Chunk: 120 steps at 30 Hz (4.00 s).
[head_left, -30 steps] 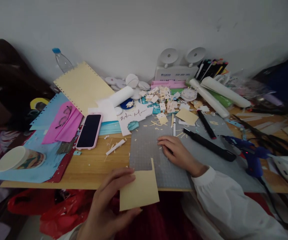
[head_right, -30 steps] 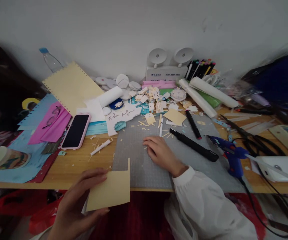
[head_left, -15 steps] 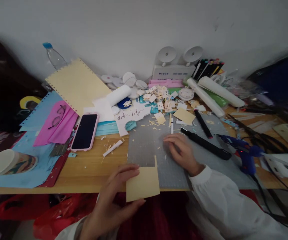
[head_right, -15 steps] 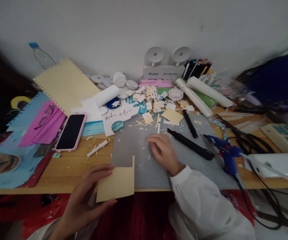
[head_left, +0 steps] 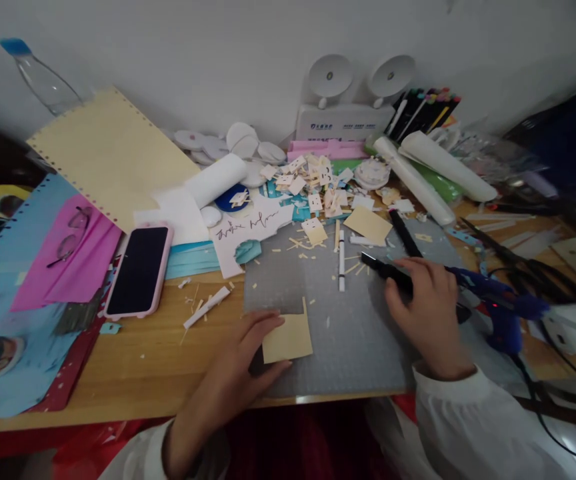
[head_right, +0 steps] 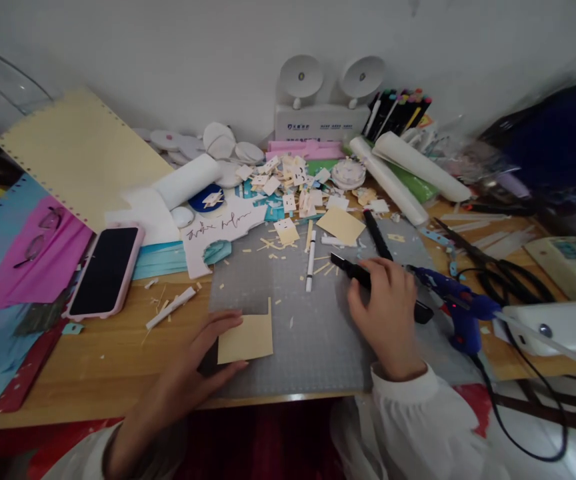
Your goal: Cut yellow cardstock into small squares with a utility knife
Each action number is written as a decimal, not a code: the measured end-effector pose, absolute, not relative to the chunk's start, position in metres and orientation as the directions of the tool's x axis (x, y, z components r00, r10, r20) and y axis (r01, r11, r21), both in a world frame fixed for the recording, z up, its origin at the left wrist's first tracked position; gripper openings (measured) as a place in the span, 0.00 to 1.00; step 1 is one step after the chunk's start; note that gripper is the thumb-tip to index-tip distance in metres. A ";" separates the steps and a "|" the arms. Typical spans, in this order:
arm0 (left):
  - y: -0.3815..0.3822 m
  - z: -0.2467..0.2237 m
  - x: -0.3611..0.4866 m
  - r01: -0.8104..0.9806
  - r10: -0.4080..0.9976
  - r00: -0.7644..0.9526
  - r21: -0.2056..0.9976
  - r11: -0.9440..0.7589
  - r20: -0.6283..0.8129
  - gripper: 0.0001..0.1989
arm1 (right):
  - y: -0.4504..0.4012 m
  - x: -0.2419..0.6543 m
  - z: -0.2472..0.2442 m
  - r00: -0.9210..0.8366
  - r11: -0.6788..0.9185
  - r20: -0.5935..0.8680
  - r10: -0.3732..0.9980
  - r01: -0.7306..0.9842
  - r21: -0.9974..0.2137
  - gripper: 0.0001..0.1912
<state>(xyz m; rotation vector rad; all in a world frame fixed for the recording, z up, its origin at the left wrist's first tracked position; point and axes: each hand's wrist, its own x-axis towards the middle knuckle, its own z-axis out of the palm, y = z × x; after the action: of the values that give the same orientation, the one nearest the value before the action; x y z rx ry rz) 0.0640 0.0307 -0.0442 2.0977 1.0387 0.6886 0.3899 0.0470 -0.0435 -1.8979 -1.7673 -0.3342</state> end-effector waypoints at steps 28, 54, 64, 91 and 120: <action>0.023 -0.038 0.049 0.650 0.738 0.631 0.357 -0.671 0.238 0.13 | 0.039 0.322 -0.013 -0.250 0.038 -0.123 0.960 0.556 -0.830 0.19; -0.004 -0.027 0.089 0.616 0.701 0.705 0.393 -0.682 0.111 0.30 | 0.021 0.343 -0.029 0.268 -0.128 0.043 0.962 0.589 -0.798 0.16; 0.004 -0.037 0.096 0.632 0.692 0.715 0.336 -0.699 0.095 0.43 | 0.042 0.349 -0.017 -0.012 0.079 0.108 0.994 0.765 -0.639 0.18; 0.020 -0.031 0.101 0.646 0.705 0.696 0.312 -0.697 0.134 0.27 | 0.084 0.329 -0.018 0.043 -0.109 -0.103 0.994 0.573 -0.813 0.10; 0.013 -0.036 0.102 0.650 0.731 0.674 0.389 -0.653 0.101 0.27 | 0.082 0.332 -0.022 0.025 -0.060 -0.057 0.998 0.648 -0.760 0.11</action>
<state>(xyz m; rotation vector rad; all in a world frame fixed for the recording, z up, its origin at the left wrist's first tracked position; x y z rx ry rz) 0.1024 0.0126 -0.0364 2.5688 1.0943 0.3571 0.3320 0.0818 -0.0218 -1.7638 -1.6743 0.8332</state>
